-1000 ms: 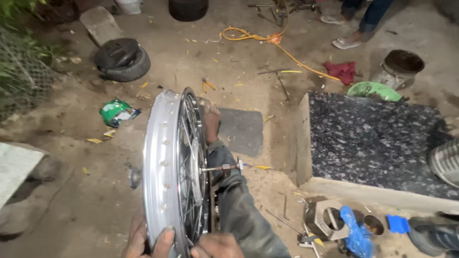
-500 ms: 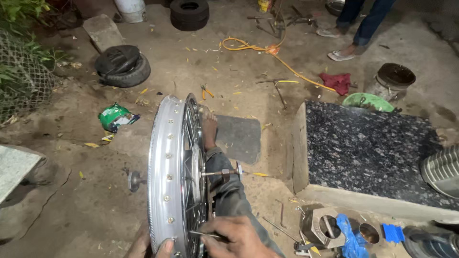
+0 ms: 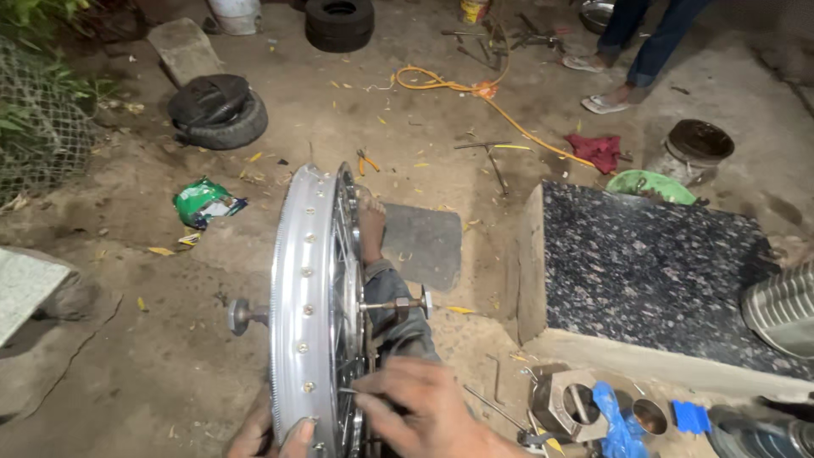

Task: The person uses a spoke wrench to adjust the tension of the spokes on a bicycle wheel mounted on a truing stand. They rotate the wheel and tighten or loosen individual spokes to align the rim.

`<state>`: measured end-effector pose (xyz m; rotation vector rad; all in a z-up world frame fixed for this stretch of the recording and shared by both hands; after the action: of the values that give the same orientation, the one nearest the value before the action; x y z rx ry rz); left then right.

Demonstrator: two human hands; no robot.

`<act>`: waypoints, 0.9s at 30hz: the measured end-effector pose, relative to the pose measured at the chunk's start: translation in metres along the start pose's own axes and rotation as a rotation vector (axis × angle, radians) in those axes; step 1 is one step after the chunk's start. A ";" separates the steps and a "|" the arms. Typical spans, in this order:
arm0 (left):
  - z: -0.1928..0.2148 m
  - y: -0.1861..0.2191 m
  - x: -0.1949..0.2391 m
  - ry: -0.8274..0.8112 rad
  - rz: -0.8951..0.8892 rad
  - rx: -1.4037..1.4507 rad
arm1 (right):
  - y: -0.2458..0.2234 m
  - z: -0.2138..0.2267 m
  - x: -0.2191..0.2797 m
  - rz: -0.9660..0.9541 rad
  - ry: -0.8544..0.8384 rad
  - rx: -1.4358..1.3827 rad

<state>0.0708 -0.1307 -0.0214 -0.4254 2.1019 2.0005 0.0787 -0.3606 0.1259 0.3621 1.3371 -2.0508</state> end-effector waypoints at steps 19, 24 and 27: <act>0.000 0.029 -0.001 -0.013 0.031 -0.293 | -0.003 -0.018 -0.022 -0.126 -0.394 -0.159; 0.004 0.008 0.004 -0.015 0.106 -0.127 | 0.010 -0.043 0.001 -0.222 -0.309 -0.165; 0.010 -0.009 0.013 0.155 0.160 -0.116 | 0.018 -0.032 0.002 -0.275 -0.228 -0.140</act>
<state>0.0613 -0.1219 -0.0354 -0.4592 2.1793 2.2554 0.0850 -0.3374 0.0977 -0.1213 1.4398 -2.1256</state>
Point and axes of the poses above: each hand's wrist, its own x-axis away from the middle knuckle, its own z-axis out of the back of the hand, y = z × x, the point moved 7 cm from there along -x, towards the middle knuckle, and after that the axes turned 1 degree about -y, right-handed, at the moved point
